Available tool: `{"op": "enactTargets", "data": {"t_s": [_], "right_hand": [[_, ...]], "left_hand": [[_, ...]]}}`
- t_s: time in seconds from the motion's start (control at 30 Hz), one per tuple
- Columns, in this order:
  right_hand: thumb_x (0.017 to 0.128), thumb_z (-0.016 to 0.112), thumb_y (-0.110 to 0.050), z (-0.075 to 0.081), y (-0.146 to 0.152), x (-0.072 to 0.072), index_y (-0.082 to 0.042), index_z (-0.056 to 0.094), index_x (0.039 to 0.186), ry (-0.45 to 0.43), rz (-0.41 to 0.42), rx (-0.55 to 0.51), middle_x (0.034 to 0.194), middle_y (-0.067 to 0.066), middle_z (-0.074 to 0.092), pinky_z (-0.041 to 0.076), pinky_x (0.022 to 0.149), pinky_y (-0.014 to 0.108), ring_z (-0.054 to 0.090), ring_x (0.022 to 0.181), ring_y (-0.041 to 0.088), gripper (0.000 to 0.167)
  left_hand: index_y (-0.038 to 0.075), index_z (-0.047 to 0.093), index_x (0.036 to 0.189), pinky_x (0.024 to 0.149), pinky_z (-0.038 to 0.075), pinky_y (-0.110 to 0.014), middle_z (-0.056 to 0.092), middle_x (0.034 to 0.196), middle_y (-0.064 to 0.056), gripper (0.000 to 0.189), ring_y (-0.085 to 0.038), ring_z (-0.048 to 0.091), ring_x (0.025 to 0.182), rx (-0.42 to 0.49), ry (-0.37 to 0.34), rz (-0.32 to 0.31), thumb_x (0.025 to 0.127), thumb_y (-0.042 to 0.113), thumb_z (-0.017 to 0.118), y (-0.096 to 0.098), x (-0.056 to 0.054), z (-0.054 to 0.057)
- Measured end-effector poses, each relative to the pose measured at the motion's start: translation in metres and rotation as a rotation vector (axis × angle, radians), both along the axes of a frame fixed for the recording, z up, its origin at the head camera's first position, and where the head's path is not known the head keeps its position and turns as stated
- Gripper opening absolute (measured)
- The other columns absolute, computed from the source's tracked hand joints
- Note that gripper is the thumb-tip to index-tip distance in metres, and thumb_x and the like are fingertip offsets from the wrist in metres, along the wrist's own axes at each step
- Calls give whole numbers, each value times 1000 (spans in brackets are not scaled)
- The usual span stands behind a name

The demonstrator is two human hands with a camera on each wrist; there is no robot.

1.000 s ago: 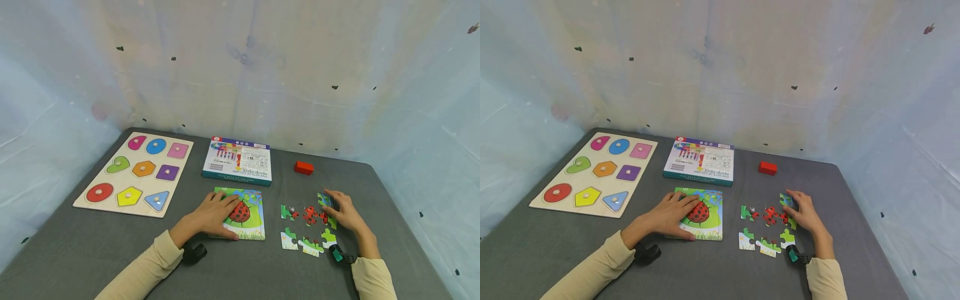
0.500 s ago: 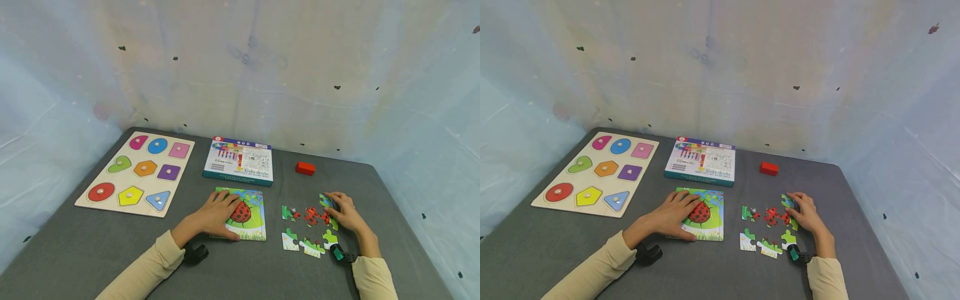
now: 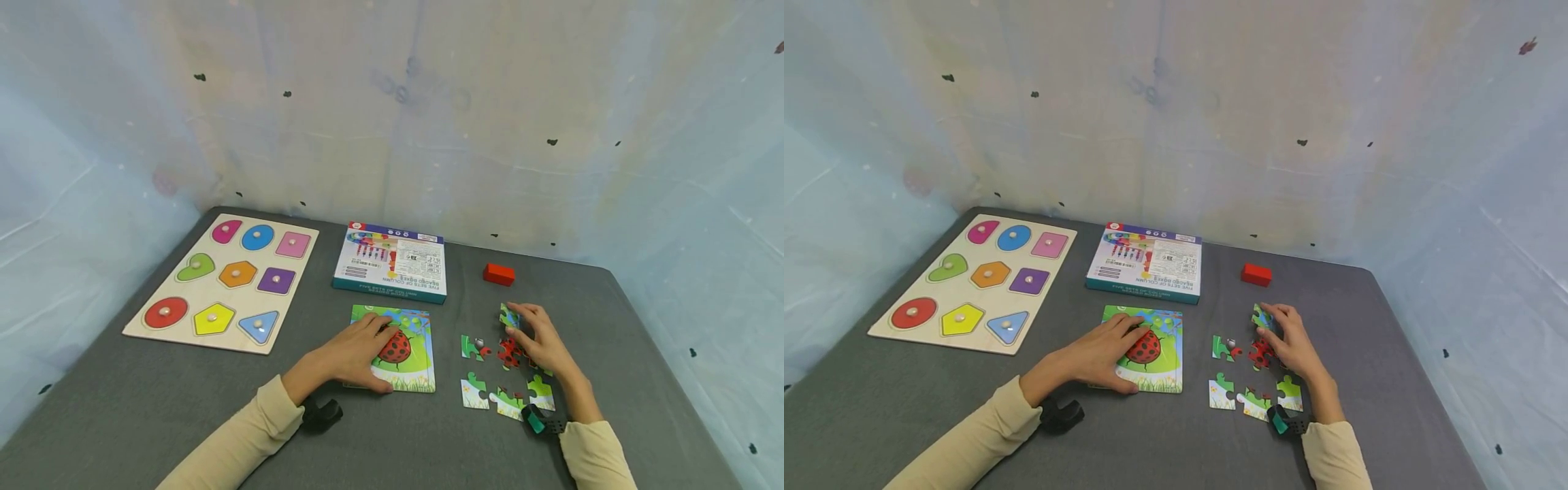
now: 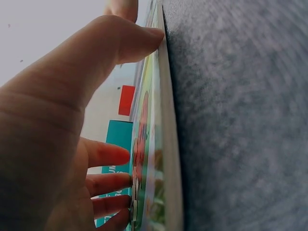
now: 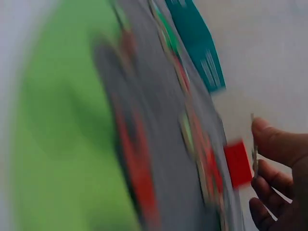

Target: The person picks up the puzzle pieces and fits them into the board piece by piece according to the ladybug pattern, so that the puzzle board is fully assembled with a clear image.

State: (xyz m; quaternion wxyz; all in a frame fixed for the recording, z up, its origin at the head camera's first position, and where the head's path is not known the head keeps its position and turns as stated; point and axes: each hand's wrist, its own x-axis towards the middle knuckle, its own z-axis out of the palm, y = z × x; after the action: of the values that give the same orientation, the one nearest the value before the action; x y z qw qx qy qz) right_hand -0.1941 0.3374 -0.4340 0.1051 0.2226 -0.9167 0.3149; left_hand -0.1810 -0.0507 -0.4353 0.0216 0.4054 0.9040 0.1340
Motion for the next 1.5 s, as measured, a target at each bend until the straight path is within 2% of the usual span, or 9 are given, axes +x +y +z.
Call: {"op": "enactTargets", "data": {"t_s": [0.23,0.37,0.5,0.67,0.83,1.1,1.5], "right_hand": [[84,66,-2,6,-56,1,2,49,131,62,134,-22,120,17,44,32,86,47,39,108,29,50],[84,68,-5,6,-84,2,2,49,131,110,151,2,119,18,45,34,84,47,39,108,30,51],[84,68,-8,4,-107,4,1,49,132,112,144,26,121,19,45,37,83,49,40,108,31,52],[85,68,-11,3,-128,4,1,50,131,113,198,51,120,17,45,36,83,47,40,106,30,51],[84,69,-13,-1,-141,2,0,53,129,116,234,66,119,17,47,36,83,47,43,105,29,49],[85,69,-18,-13,-148,1,-2,55,127,68,236,101,120,14,48,35,83,46,44,103,27,48],[85,68,-17,-19,-151,-3,-4,57,125,79,244,63,122,14,48,33,86,51,41,111,31,43]], "left_hand": [[10,40,141,104,33,-42,33,144,-13,94,-26,30,130,4,-8,3,69,66,66,0,1,1],[11,41,141,104,33,-42,34,143,-12,94,-26,30,130,8,-6,4,69,66,66,0,1,1],[12,41,141,103,34,-43,34,143,-12,94,-26,30,130,7,0,7,69,67,65,0,1,0],[12,41,141,103,34,-43,35,143,-11,94,-26,31,130,2,11,4,69,68,64,0,1,-1],[12,41,141,103,34,-43,35,144,-11,94,-26,31,130,-1,16,4,69,68,64,0,1,-1],[12,41,141,103,34,-43,34,144,-11,94,-27,30,131,-5,6,2,70,69,63,1,1,-2],[11,41,141,103,33,-44,34,144,-12,94,-27,31,130,3,22,-4,70,68,63,-1,0,-1]]}}
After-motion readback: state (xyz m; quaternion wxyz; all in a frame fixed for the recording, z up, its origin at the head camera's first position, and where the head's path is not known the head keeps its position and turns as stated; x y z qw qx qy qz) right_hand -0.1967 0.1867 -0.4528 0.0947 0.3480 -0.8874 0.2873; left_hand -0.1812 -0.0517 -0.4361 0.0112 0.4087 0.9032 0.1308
